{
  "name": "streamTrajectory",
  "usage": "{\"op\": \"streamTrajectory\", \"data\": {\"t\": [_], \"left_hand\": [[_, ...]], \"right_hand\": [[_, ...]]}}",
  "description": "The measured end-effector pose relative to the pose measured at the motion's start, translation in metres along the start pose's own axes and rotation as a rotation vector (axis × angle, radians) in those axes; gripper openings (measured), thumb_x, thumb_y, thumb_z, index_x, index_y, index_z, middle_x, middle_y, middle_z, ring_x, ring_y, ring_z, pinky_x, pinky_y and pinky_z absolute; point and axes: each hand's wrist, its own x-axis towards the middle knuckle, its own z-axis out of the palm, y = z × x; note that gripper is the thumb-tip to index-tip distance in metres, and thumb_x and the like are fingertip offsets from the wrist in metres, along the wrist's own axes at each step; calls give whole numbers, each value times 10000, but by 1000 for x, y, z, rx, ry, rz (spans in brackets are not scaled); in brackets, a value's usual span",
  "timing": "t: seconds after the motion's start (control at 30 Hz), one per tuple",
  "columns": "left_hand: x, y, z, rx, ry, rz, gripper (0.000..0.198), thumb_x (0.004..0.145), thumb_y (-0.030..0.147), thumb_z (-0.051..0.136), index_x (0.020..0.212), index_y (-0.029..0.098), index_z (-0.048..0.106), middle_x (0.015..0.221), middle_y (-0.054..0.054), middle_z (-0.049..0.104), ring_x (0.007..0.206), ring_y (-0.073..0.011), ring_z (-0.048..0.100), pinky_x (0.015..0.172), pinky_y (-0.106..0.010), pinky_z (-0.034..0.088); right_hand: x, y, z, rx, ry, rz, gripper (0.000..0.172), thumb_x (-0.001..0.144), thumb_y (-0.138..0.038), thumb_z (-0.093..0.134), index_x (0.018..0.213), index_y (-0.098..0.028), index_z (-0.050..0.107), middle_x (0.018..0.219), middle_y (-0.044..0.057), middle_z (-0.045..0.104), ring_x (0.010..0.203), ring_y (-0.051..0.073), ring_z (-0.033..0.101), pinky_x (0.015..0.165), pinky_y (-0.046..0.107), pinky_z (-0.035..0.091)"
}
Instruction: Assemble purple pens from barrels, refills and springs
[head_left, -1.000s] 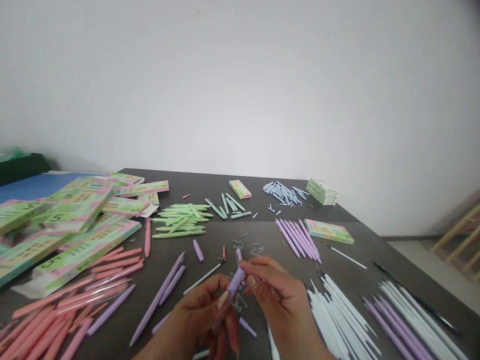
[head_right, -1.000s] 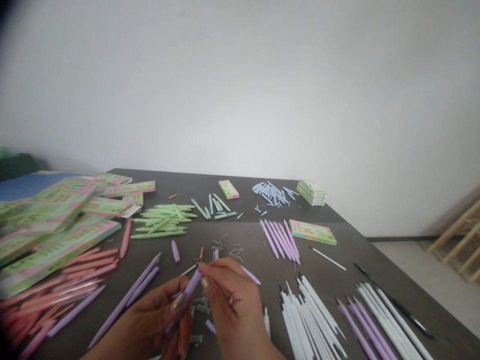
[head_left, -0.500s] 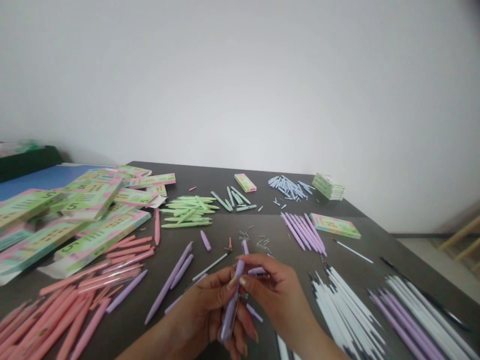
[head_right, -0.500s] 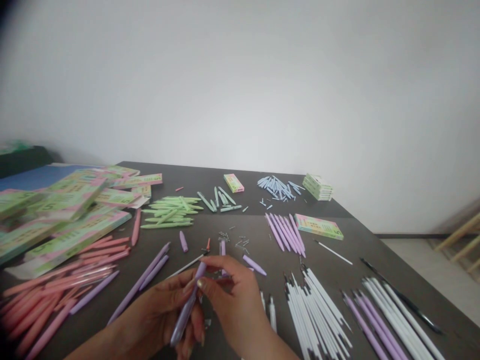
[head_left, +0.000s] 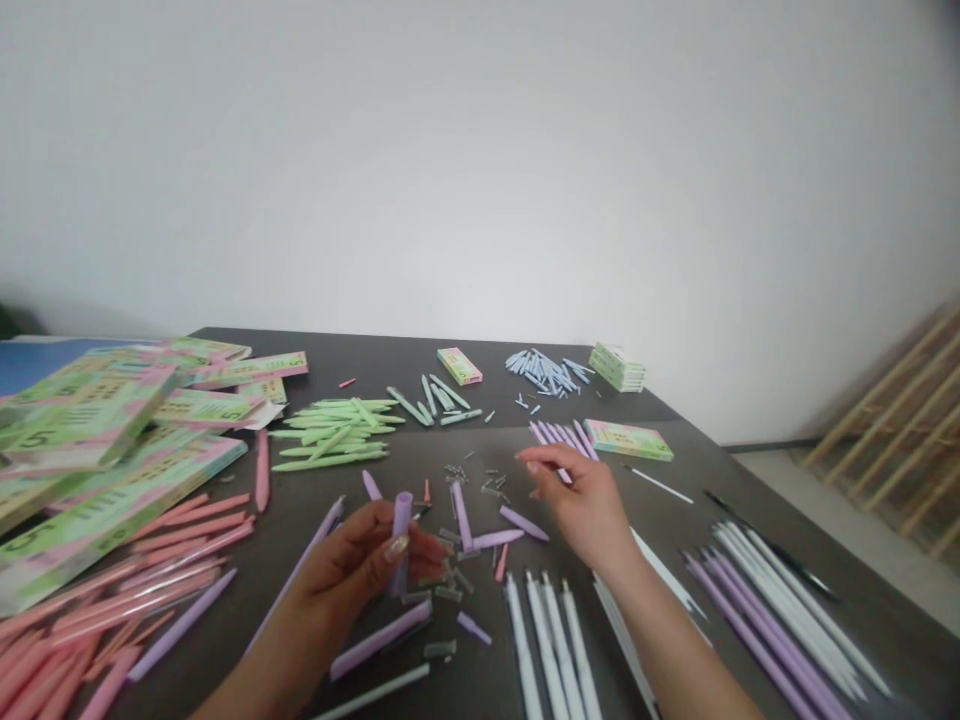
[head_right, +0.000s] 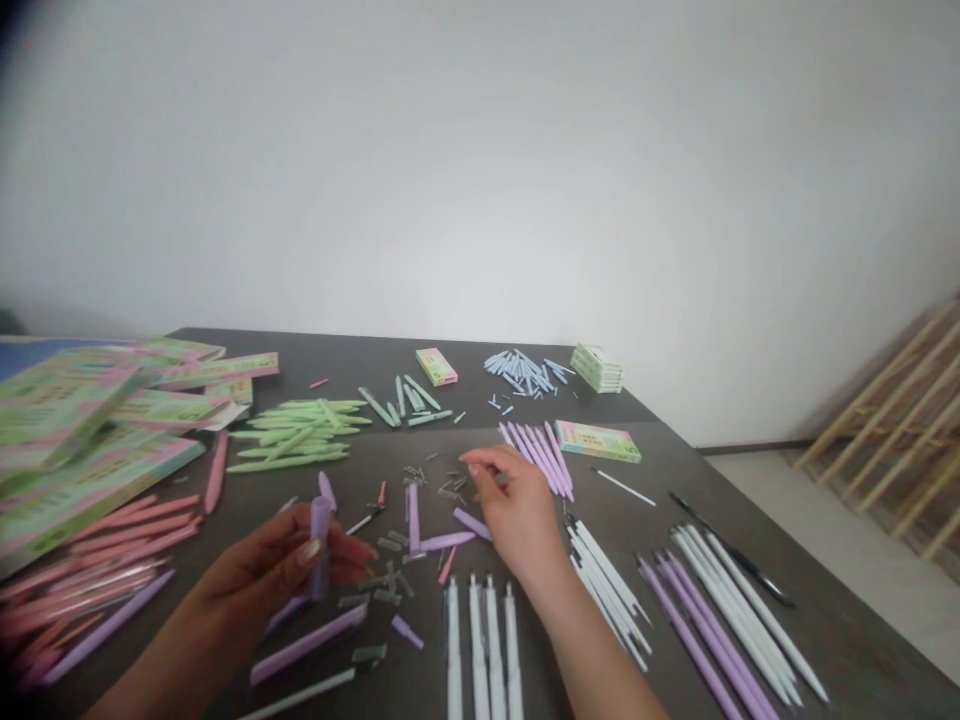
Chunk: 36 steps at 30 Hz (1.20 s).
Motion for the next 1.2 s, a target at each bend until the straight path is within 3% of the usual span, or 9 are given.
{"op": "streamTrajectory", "data": {"t": [0.1,0.27,0.43,0.57,0.73,0.83,0.93,1.2], "left_hand": [[-1,1,-3,13,42,-20,277,719,378,650,927,216,566,840,-46,733,776,-224,678,734,-304,498],[-1,-1,-11,95,58,65,669,709,363,664,1267,287,302,809,-7,733,764,-202,681,723,-286,502],[-2,2,-9,142,173,142,387,712,303,663,1053,248,488,744,2,727,721,-186,671,678,-256,482],[-5,9,1,86,283,164,320,713,270,655,979,270,477,644,45,707,620,-165,658,626,-250,470],[-6,11,3,28,264,147,375,698,259,669,1008,256,457,642,40,708,594,-166,655,593,-243,482],[-4,8,-2,-10,201,51,460,678,268,694,1051,253,425,718,12,727,635,-200,671,595,-273,506],[-3,7,-5,-71,172,57,438,705,253,673,1050,259,402,711,12,721,613,-199,661,583,-292,510],[-4,10,-1,-13,236,81,478,655,288,720,1044,264,444,721,15,733,627,-209,681,626,-299,521]], "right_hand": [[9,16,-4,-235,-44,19,199,775,-137,508,838,-166,694,835,61,666,751,177,600,711,292,466],[7,22,-5,-418,-154,69,210,724,-81,536,795,-170,712,840,78,681,803,198,604,738,280,419],[5,21,-7,-522,-248,91,227,752,-108,529,876,-176,708,911,88,678,875,201,602,758,263,400],[3,21,-5,-564,-313,111,213,741,-122,558,881,-184,706,904,85,677,868,199,604,741,259,394],[1,20,0,-572,-343,107,163,747,-144,566,821,-180,707,855,82,681,842,201,606,721,260,387],[3,19,0,-552,-312,81,205,787,-125,507,825,-173,703,872,87,675,857,196,597,737,258,380],[3,15,-2,-514,-277,46,232,805,-107,475,852,-168,694,892,84,661,865,183,581,752,248,374],[1,2,-4,-423,-287,-6,182,787,-107,524,816,-190,683,850,31,635,797,133,562,699,205,368]]}}
